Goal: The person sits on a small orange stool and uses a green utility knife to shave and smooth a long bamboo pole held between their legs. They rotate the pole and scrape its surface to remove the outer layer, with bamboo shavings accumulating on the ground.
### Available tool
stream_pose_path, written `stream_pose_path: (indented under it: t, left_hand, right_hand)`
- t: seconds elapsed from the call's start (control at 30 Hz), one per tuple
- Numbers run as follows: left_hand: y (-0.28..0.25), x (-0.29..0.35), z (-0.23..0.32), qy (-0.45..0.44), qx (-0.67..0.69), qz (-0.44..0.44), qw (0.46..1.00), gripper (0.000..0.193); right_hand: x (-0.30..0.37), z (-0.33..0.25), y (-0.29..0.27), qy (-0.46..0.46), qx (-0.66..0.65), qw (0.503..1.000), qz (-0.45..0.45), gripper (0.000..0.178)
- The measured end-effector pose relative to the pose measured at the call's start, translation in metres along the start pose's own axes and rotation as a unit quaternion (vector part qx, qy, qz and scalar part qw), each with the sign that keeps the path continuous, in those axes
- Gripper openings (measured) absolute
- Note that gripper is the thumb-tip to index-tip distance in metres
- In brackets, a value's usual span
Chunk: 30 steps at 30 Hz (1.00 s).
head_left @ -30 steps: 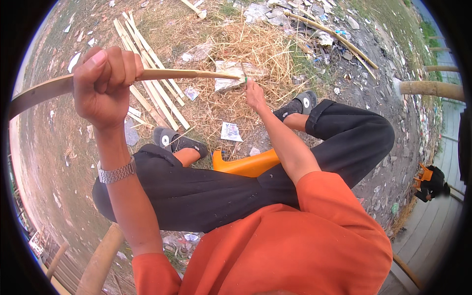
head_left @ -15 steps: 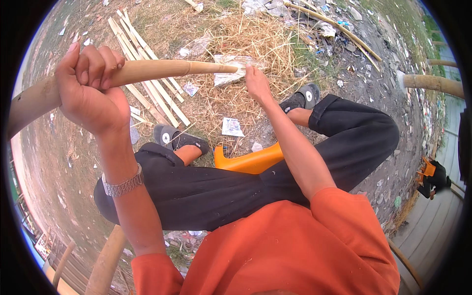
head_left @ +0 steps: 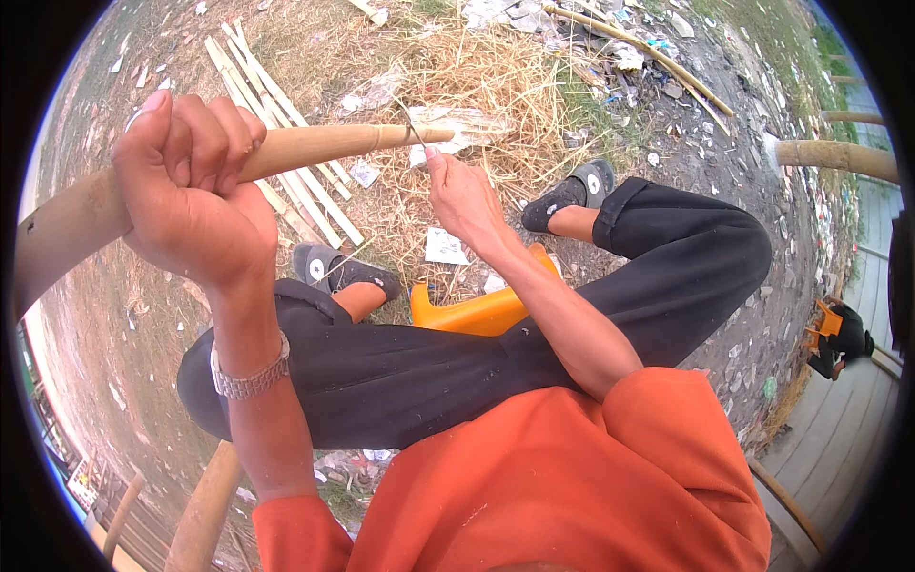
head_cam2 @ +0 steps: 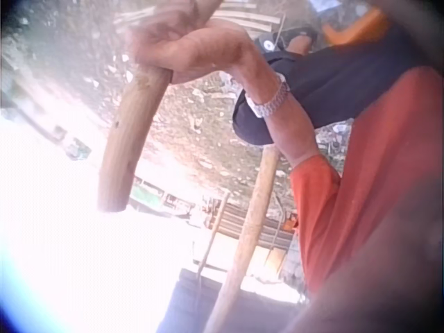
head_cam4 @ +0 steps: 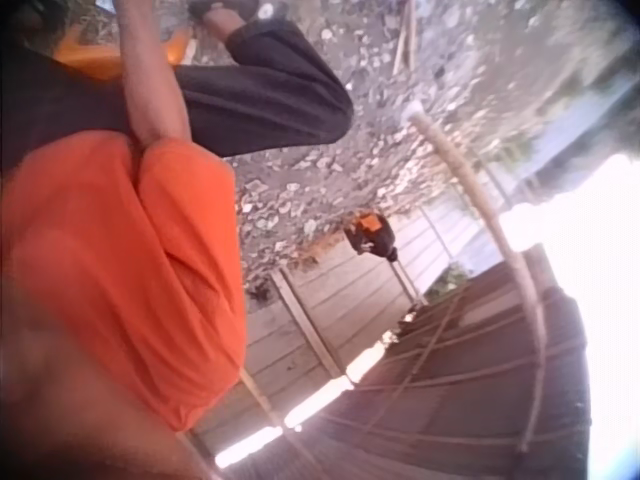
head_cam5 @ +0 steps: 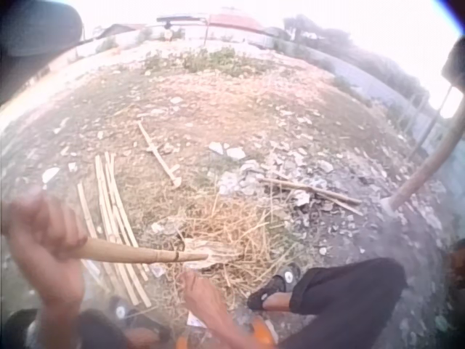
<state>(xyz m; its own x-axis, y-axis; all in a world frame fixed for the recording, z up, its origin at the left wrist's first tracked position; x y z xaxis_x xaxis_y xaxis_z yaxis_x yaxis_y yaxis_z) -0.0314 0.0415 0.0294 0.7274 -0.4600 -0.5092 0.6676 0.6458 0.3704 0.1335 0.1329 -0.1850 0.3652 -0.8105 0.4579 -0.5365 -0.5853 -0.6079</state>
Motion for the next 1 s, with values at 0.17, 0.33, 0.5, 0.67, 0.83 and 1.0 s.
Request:
stream_pose_path:
  t: [0.17,0.33,0.5,0.67,0.83,1.0]
  left_hand:
    - [0.011,0.003,0.002,0.000,-0.001,-0.005,1.000,0.038]
    - [0.012,0.004,0.002,0.012,0.011,-0.018,1.000,0.037]
    - [0.014,0.005,0.002,0.024,-0.013,-0.007,1.000,0.036]
    - [0.011,0.005,0.005,0.028,0.002,-0.024,0.999,0.036]
    - [0.019,0.008,0.005,0.026,0.002,-0.033,0.999,0.036]
    - [0.018,0.005,0.004,0.036,-0.003,-0.047,0.998,0.035]
  right_hand:
    - [-0.002,0.010,0.008,0.007,-0.016,1.000,-0.002,0.053]
    - [0.003,-0.006,-0.007,-0.012,0.003,1.000,-0.007,0.051]
    - [-0.004,-0.004,0.006,-0.029,-0.019,0.999,0.033,0.052]
    - [-0.017,0.008,0.000,-0.001,0.046,0.999,0.021,0.054]
    - [-0.014,0.013,0.004,0.010,0.025,1.000,0.003,0.052]
    - [-0.011,0.000,-0.002,-0.027,0.025,0.999,0.006,0.051]
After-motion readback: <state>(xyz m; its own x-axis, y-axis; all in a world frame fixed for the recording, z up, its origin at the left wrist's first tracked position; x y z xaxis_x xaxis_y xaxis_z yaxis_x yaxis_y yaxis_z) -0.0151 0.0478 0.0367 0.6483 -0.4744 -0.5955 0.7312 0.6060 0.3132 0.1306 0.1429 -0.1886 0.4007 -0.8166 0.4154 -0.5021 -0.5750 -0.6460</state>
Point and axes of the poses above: each hand's wrist, its own x-axis away from the middle knuckle, its own y-axis out of the palm, z = x × y, the point moved 8 cm from there along -x, towards the middle knuckle, and after that the axes turned 15 degrees about y, right-handed, at the moved point
